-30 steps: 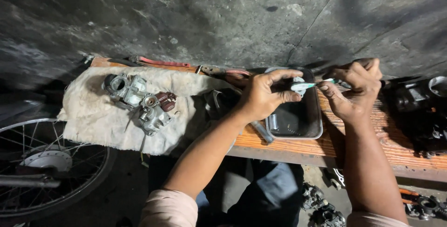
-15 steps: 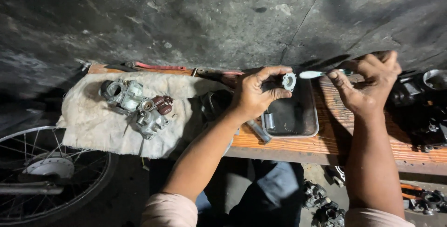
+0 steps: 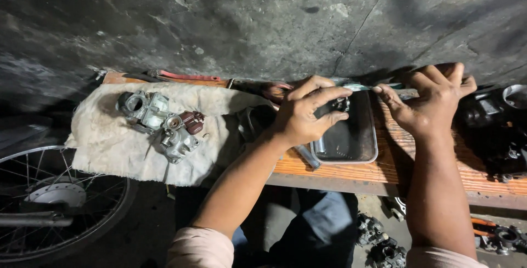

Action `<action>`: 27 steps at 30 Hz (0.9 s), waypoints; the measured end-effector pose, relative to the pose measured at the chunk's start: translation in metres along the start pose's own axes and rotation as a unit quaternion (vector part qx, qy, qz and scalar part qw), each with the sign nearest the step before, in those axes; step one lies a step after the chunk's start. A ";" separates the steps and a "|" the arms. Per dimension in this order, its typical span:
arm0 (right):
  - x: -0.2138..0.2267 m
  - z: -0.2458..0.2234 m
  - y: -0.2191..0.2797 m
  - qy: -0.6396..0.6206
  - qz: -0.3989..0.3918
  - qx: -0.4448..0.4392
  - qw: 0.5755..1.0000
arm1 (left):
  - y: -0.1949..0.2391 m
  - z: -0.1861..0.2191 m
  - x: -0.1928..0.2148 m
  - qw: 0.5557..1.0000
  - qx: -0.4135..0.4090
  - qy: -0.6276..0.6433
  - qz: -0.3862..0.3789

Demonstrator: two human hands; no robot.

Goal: The person cleans small metal parts of a carburetor using a toothbrush and a liquid in a tray. They scrub the parts and then wipe them with a cloth. The person handles the parts one by one, scrubbing and wiping them repeatedly.

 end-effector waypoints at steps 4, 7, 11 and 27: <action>0.000 -0.010 -0.004 -0.005 -0.017 0.019 1.000 | 0.002 0.008 0.006 0.998 -0.026 -0.027 0.041; -0.003 -0.013 -0.004 -0.014 -0.034 0.024 0.999 | 0.003 0.013 0.014 0.988 -0.075 -0.081 0.106; -0.009 -0.010 -0.002 0.003 -0.050 0.018 0.999 | 0.013 -0.030 -0.024 0.995 -0.072 -0.060 -0.022; -0.018 -0.046 -0.005 -0.013 -0.102 0.078 0.992 | 0.001 -0.009 0.004 0.998 -0.007 -0.032 0.044</action>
Point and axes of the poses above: each hand's wrist, its own y-axis away from the middle knuckle, its own x-axis out of the back of the hand, z = x × y, the point moved 7 cm from there along -y, towards the middle knuckle, and after that the axes turned 3 degrees about x, right-handed, at the moved point
